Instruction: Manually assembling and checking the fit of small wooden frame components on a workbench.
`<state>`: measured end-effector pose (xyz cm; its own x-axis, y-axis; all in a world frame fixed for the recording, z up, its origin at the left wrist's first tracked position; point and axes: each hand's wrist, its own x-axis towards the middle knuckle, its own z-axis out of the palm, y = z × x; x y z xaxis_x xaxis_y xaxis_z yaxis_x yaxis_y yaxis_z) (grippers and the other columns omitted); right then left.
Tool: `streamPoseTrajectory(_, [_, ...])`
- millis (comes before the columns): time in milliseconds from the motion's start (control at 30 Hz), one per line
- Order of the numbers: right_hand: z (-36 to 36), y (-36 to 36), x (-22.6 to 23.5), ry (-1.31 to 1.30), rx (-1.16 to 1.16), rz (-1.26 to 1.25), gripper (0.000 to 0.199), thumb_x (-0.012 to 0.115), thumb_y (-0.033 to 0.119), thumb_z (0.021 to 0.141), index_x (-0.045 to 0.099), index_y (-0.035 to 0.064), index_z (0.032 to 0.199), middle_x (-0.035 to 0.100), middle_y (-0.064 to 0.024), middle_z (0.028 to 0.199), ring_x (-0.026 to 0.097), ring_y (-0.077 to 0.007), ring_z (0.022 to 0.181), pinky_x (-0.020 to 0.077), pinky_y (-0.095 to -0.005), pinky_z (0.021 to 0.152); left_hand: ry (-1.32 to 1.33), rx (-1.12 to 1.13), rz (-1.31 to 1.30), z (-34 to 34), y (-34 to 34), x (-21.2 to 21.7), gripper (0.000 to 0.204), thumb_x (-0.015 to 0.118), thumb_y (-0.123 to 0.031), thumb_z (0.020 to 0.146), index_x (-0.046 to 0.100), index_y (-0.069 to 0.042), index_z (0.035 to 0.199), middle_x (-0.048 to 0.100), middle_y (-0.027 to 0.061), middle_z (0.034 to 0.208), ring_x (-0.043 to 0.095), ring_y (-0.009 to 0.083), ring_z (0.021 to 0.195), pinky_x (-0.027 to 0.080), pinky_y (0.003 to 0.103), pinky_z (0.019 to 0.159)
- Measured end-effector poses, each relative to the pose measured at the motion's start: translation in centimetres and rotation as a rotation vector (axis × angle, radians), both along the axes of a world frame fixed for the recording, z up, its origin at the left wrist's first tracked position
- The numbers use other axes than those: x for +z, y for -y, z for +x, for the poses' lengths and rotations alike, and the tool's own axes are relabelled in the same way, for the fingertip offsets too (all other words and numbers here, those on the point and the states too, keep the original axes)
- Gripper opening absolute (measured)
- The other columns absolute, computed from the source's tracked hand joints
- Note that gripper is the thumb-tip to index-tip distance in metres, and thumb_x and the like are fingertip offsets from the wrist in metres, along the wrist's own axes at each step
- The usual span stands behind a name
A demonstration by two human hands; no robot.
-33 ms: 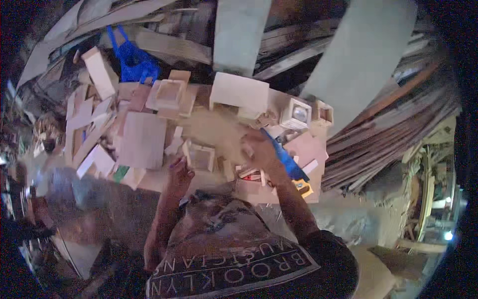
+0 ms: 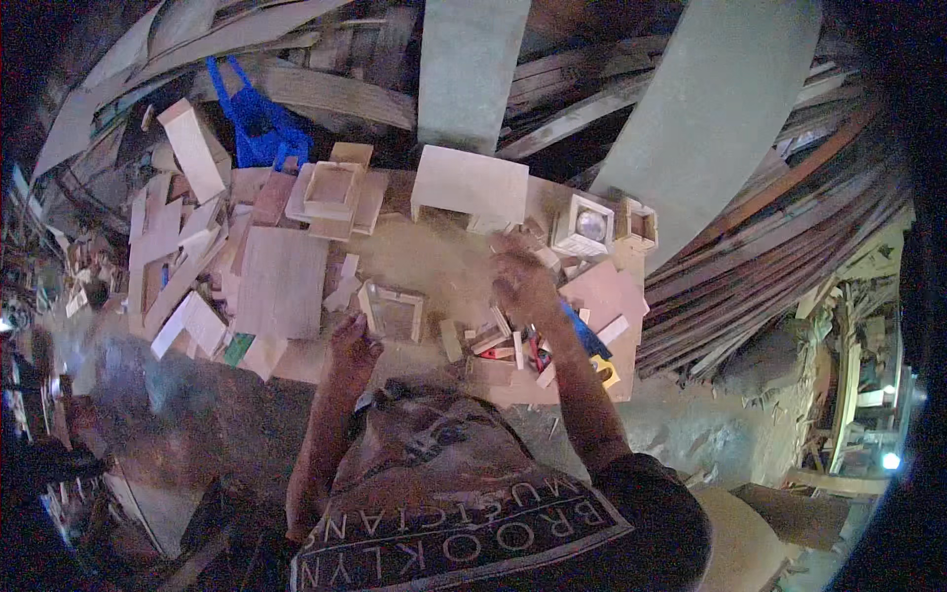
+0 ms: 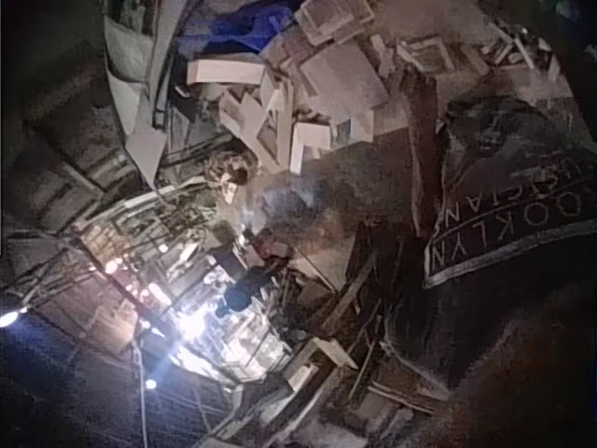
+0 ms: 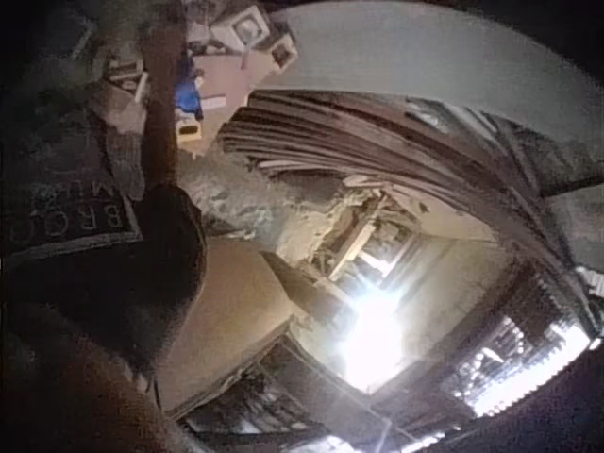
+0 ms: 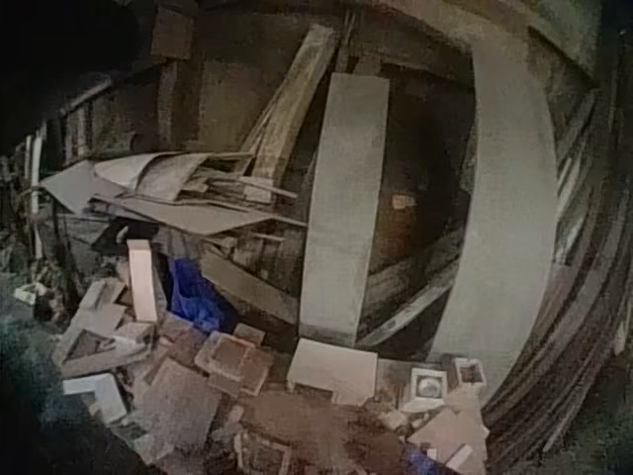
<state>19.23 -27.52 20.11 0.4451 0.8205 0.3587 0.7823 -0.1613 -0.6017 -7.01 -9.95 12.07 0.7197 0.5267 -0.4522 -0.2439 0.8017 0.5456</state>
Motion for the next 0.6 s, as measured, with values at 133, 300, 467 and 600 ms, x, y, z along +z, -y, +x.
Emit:
streamPoseTrajectory(133, [10.8,5.4,-2.2,0.008,-0.590,-0.188,0.026,0.062,0.014,0.074,0.057,0.0050,0.098,0.062,-0.0175,0.098,0.062,-0.0322,0.080,0.0491,-0.0418,0.069,-0.572,-0.214,1.214,0.9,0.8,2.6,0.009,0.055,-0.016,0.088,0.055,-0.012,0.096,0.058,-0.0024,0.085,0.054,0.0102,0.075,0.042,0.026,0.058])
streamPoseTrajectory(300, [18.8,8.7,-8.1,-0.117,-0.356,-0.026,0.032,0.059,0.030,0.079,0.058,0.0037,0.096,0.062,-0.0209,0.095,0.060,-0.0368,0.089,0.0478,-0.0445,0.076,-0.764,-0.301,1.607,0.3,0.4,-0.2,0.015,0.054,-0.017,0.089,0.053,-0.012,0.103,0.058,-0.0019,0.092,0.054,0.0114,0.078,0.043,0.029,0.063])
streamPoseTrajectory(467, [21.6,6.7,-10.2,0.534,-0.123,-0.761,0.035,0.053,0.031,0.085,0.054,0.0022,0.104,0.063,-0.0182,0.088,0.060,-0.0359,0.088,0.0490,-0.0449,0.070,-0.188,0.135,0.477,-0.4,1.9,-2.6,0.018,0.055,-0.016,0.088,0.053,-0.012,0.106,0.057,-0.0026,0.089,0.053,0.0109,0.076,0.043,0.028,0.063])
streamPoseTrajectory(600, [26.2,9.5,-13.6,0.559,-0.054,-0.958,0.044,0.051,0.031,0.086,0.043,0.0053,0.121,0.062,-0.0173,0.081,0.060,-0.0341,0.085,0.0494,-0.0439,0.064,-0.515,-0.063,1.352,0.1,1.8,-1.6,0.020,0.057,-0.016,0.087,0.053,-0.013,0.107,0.057,-0.0036,0.087,0.053,0.0084,0.075,0.043,0.026,0.061])
